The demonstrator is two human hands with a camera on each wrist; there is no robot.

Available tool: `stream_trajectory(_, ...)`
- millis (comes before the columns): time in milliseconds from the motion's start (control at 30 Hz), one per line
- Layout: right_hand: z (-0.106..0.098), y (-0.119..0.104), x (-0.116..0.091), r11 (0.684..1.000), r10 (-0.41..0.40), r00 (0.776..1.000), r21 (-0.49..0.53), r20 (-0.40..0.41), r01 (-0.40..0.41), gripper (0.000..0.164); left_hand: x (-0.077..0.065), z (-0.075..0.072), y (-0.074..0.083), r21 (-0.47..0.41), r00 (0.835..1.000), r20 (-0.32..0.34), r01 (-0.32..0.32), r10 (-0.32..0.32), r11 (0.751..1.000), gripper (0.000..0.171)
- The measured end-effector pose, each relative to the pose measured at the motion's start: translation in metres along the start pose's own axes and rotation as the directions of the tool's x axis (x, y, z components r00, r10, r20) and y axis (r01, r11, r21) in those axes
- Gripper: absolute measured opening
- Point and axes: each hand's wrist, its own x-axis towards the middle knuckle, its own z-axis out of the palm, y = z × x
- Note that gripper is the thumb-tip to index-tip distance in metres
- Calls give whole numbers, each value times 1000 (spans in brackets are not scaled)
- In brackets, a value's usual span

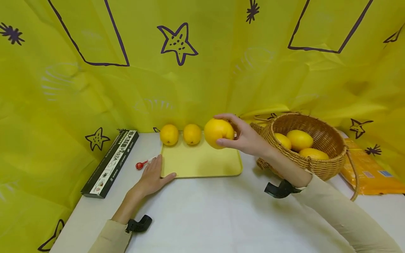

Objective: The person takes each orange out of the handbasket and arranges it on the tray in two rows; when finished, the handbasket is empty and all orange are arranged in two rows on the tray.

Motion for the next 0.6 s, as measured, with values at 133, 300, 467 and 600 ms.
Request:
stream_trajectory(133, 8, 0, 2, 999, 18, 1000, 41, -6, -18, 67, -1, 0, -2, -3, 1000, 1, 1, -1, 1000, 101)
stream_trajectory(300, 19, 7, 4, 994, 61, 997, 96, -50, -56, 71, -1, 1, -2, -3, 1000, 11, 6, -6, 1000, 101)
stream_trajectory(467, 27, 13, 8, 992, 63, 995, 115, -76, -54, 75, 0, -1, -2, -8, 1000, -2, 3, -3, 1000, 101)
stream_trajectory(600, 30, 15, 11, 992, 92, 993, 95, -78, -84, 83, 1, -1, -2, -14, 1000, 8, 3, -3, 1000, 101)
